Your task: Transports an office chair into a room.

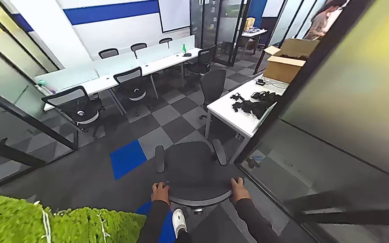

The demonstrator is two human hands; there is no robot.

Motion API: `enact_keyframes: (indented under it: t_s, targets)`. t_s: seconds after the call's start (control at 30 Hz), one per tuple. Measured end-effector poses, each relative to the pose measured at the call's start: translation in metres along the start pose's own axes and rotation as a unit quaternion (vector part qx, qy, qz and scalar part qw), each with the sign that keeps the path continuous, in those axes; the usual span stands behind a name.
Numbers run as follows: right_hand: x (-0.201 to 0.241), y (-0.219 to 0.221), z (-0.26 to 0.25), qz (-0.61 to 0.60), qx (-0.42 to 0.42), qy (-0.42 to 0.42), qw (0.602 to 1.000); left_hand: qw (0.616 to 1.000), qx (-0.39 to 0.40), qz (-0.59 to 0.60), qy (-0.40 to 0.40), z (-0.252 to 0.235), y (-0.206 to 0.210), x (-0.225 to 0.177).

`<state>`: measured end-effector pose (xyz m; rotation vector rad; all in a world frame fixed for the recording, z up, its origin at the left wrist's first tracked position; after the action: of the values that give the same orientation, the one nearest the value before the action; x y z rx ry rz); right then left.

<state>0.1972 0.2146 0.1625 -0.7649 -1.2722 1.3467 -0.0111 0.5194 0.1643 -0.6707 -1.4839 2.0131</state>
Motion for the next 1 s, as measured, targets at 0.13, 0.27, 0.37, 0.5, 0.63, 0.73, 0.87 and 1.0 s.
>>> enact_keyframes:
  t_s: [0.13,0.27,0.37,0.5,0.63,0.73,0.87,1.0]
  targets:
    - [0.05,0.004,-0.052,0.006,-0.008,-0.008,1.0,1.0,-0.003,0.01,-0.005,-0.058,-0.017,0.016]
    - [0.099,0.006,-0.087,0.015,-0.015,-0.017,1.0,1.0,-0.011,0.019,-0.012,-0.117,-0.028,0.037]
    - [0.137,0.009,-0.11,0.022,-0.009,-0.012,1.0,1.0,-0.008,0.016,-0.016,-0.16,-0.043,0.054]
    - [0.181,0.011,-0.138,0.028,-0.001,-0.01,1.0,1.0,0.001,0.016,-0.007,-0.212,-0.063,0.075]
    - [0.214,0.01,-0.148,0.03,-0.001,-0.012,0.999,1.0,0.001,0.017,-0.005,-0.247,-0.071,0.095]
    - [0.231,0.011,-0.162,0.033,-0.003,-0.013,0.999,1.0,-0.005,0.023,-0.008,-0.269,-0.076,0.103]
    - [0.242,0.011,-0.181,0.032,-0.007,-0.024,0.999,1.0,0.005,0.017,0.0,-0.29,-0.083,0.108]
    - [0.245,0.011,-0.193,0.018,-0.004,-0.047,0.999,0.999,-0.013,0.035,0.018,-0.295,-0.083,0.117]
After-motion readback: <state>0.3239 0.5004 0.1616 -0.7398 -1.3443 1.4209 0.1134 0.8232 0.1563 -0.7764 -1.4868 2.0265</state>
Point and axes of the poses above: each hand's wrist, its own z-axis away from the middle knuckle, its own y-axis out of the palm, x = y × z, the point moved 2 cm from there along -z, towards the middle knuckle, and after that the axes turned 11 degrees about -x, right-handed, at the moved point
